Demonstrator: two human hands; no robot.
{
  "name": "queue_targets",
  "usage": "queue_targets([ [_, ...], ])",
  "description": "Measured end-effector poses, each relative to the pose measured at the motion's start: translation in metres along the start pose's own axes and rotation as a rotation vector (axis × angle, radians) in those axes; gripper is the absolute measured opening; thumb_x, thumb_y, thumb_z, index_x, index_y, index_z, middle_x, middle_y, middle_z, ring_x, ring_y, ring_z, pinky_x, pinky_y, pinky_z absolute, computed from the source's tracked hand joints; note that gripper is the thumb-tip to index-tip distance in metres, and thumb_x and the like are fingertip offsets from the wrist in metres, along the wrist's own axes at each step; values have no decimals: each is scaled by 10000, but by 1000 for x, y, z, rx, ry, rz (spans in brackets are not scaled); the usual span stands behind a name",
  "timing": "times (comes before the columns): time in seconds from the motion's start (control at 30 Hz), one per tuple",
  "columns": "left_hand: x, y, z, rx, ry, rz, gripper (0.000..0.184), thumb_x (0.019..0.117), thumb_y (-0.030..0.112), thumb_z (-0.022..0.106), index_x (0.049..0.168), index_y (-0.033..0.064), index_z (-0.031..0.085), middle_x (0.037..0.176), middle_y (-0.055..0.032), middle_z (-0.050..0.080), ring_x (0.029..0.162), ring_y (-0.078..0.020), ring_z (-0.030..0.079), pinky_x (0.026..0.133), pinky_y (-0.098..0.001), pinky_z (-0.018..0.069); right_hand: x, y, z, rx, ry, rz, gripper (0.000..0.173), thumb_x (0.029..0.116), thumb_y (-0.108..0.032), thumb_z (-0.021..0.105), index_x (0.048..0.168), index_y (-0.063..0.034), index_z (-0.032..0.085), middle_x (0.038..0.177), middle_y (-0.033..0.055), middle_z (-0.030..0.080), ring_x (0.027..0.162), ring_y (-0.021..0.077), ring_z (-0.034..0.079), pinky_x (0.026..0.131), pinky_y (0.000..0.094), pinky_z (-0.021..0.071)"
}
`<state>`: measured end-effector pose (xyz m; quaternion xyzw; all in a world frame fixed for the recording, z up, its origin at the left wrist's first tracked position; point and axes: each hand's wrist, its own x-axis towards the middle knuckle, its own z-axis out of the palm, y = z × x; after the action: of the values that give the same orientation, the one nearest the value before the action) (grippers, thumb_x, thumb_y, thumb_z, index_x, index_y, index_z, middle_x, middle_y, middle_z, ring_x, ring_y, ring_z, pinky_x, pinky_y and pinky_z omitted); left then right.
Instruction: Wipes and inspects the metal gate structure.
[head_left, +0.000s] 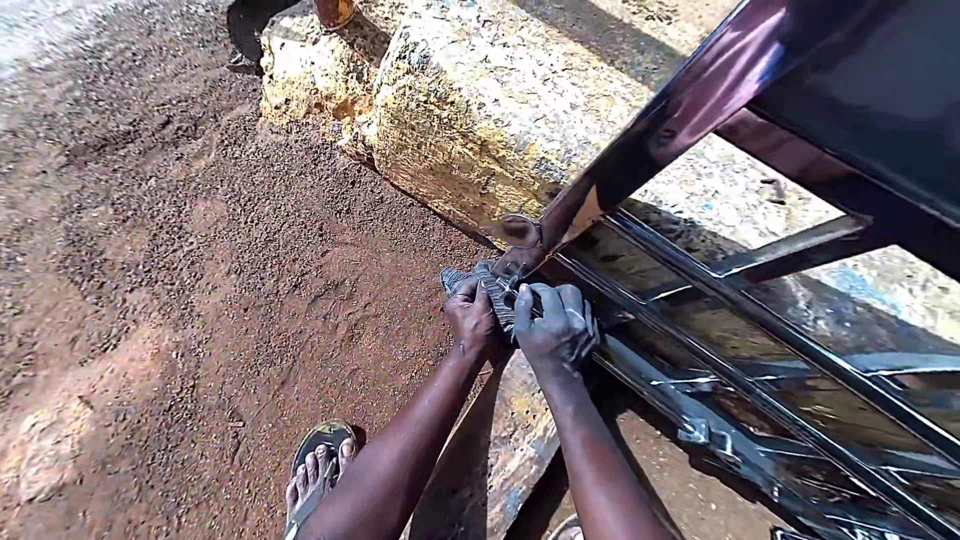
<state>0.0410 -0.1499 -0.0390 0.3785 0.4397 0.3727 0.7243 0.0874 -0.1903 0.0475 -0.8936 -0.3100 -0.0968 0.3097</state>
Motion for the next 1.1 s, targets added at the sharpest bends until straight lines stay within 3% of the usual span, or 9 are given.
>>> queue_targets([
  [0.1, 2, 8, -8, 65, -13, 21, 188, 1030, 205, 634, 1090, 70, 749, 874, -35, 733, 711, -82, 669, 679, -289, 579, -12, 47, 16, -103, 82, -236, 342, 940, -406, 634, 926, -95, 775, 867, 135, 696, 773, 315, 676, 667, 484, 534],
  [0.2, 5, 12, -10, 49, -15, 89, 157, 1013, 168, 652, 1052, 67, 764, 820, -20, 726, 648, -59, 639, 620, -249, 556, -14, 60, 12, -114, 80, -358, 338, 954, -383, 620, 981, -97, 798, 951, 164, 691, 814, 338, 662, 682, 488, 530],
  [0.27, 5, 12, -13, 60, -39, 116, 153, 1011, 140, 639, 1069, 63, 758, 844, -10, 731, 678, -45, 649, 648, -241, 563, -16, 51, -5, -123, -2, -394, 297, 938, -298, 635, 990, -51, 791, 934, 197, 692, 827, 377, 664, 698, 509, 532],
  [0.43, 11, 9, -10, 67, -29, 161, 131, 979, 78, 634, 1023, 33, 749, 835, -23, 729, 707, -50, 661, 682, -244, 567, -12, 94, -18, -164, -21, -594, 272, 919, -211, 570, 898, -45, 785, 848, 154, 680, 781, 341, 675, 626, 441, 558],
  [0.63, 17, 9, -6, 36, 7, 117, 81, 925, 58, 653, 908, 30, 728, 753, -27, 699, 647, -71, 639, 621, -252, 545, -4, 109, -34, -191, -123, -664, 273, 880, -204, 573, 878, -19, 774, 844, 165, 681, 758, 337, 693, 584, 430, 565],
  [0.8, 7, 18, -15, 76, -100, 39, 169, 1017, 181, 638, 1104, 71, 731, 900, -40, 719, 725, -90, 652, 688, -291, 563, -7, 106, -26, -218, -37, -645, 268, 863, -217, 566, 812, -31, 752, 812, 155, 679, 738, 324, 694, 570, 424, 557],
  [0.87, 11, 17, -17, 96, -144, 110, 188, 996, 156, 666, 1142, 59, 733, 981, -45, 730, 787, -94, 674, 739, -293, 580, -8, 106, -25, -220, -20, -637, 265, 860, -218, 569, 806, -33, 751, 806, 152, 678, 731, 321, 691, 566, 424, 553],
  [1.0, 37, 20, -14, 203, -232, 385, 184, 882, 156, 776, 1037, 58, 765, 1039, -33, 683, 815, -64, 627, 729, -221, 546, -10, 105, -25, -209, -16, -614, 260, 859, -208, 570, 810, -24, 748, 809, 156, 682, 736, 325, 695, 564, 432, 553],
  [1.1, 48, 30, -11, 251, -319, 527, 213, 869, 173, 785, 1025, 30, 766, 1082, -67, 712, 902, -90, 662, 796, -256, 566, -12, 104, -25, -194, -5, -601, 259, 868, -211, 569, 808, -24, 739, 809, 161, 680, 735, 326, 693, 571, 439, 558],
])
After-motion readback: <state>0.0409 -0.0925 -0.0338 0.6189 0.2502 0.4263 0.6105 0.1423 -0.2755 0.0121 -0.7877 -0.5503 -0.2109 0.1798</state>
